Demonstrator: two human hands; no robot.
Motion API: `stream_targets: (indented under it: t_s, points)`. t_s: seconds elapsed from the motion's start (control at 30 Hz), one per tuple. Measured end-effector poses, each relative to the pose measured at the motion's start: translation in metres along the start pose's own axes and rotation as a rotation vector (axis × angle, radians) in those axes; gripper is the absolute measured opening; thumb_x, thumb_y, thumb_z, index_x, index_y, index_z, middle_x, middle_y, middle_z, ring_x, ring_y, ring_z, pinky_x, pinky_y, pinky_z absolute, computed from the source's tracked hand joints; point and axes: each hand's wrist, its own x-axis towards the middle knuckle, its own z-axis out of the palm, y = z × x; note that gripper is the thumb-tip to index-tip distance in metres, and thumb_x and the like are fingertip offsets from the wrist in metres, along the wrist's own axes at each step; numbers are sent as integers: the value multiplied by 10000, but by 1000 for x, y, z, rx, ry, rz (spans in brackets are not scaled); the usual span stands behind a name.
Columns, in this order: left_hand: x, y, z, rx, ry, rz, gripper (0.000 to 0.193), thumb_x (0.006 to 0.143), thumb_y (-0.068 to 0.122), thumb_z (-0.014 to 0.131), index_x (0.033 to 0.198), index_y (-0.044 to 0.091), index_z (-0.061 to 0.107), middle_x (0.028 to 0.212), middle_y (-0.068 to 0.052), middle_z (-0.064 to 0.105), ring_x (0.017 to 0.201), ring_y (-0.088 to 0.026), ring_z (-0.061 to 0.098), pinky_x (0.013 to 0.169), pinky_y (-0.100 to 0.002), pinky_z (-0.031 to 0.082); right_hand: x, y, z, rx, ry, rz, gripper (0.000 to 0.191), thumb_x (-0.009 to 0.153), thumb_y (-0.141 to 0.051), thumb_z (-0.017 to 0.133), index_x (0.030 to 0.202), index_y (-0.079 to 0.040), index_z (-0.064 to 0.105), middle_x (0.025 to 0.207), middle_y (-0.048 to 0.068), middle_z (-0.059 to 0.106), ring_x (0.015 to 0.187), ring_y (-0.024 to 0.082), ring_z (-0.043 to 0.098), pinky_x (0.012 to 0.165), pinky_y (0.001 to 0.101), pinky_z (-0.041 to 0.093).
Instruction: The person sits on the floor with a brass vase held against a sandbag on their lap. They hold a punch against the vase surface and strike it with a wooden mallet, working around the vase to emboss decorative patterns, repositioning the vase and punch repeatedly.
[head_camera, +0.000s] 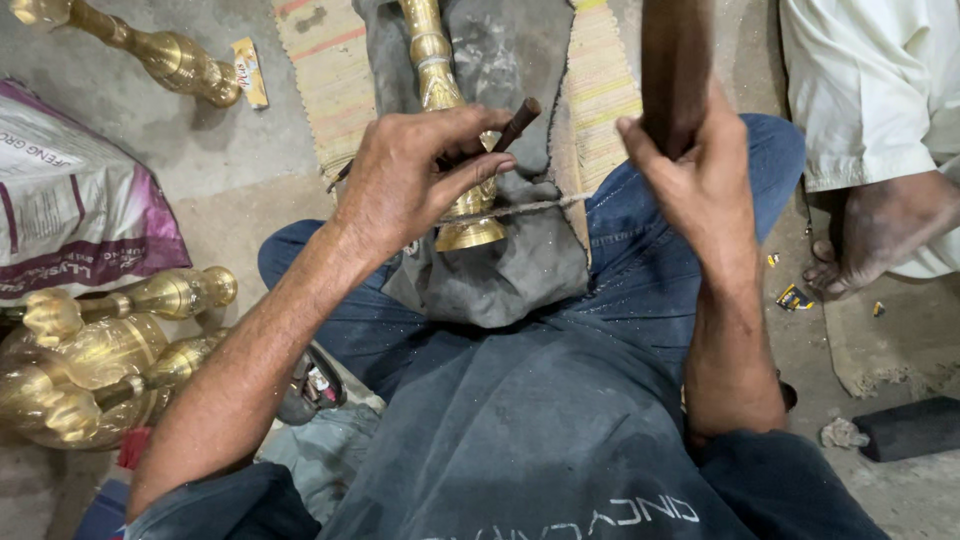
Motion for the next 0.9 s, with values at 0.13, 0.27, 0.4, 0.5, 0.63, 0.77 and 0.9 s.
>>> stream_targets:
  t_s: [0.13,0.27,0.4,0.5,0.63,0.77,0.9]
  points:
    - [-1,-2,0,8,17,122,334,992,260,777,1265,85,697,981,-74,782,848,-189,780,769,-343,635,-6,9,3,31,-22,-29,284,944,-43,792,1114,-23,565,914,133,684,833,314,714,755,449,536]
    - [-4,-3,-1,-18,16,65,347,977,266,791,1253,76,700,954,-83,780,841,-195,783,735,-354,628,-10,16,0,-198,-70,-169,315,876,-22,818,1079,-10,577,928,168,681,865,362,680,765,467,506]
    - [-3,-5,0,-22,40,70,360,977,267,790,1268,75,699,961,-85,780,841,-187,783,738,-341,635,-10,20,3,-67,27,-80,301,974,-59,821,1157,-9,587,956,136,699,898,257,671,792,368,524]
    - [-3,-5,1,-27,64,89,366,987,265,785,1284,74,692,993,-83,782,858,-182,783,750,-331,641,-6,18,9,346,27,124,339,1039,-128,816,1231,21,580,966,90,691,879,157,640,785,310,529]
    - [-3,-4,1,-19,59,100,363,989,268,784,1284,77,697,989,-77,784,847,-181,780,746,-329,637,-3,12,10,437,57,119,356,991,-108,781,1245,18,567,953,69,689,867,114,639,785,287,533]
    - [-3,-3,1,-15,49,85,355,992,264,780,1275,66,701,976,-83,780,842,-182,779,737,-335,625,-6,7,7,-233,-18,-168,320,908,-41,843,1088,2,581,897,166,689,879,302,712,796,413,515]
    - [-3,-6,1,-2,47,100,357,984,267,789,1262,59,703,983,-96,775,851,-190,779,741,-341,628,-7,9,9,181,2,88,239,1004,-56,786,1117,-5,581,948,146,727,881,225,736,774,361,562]
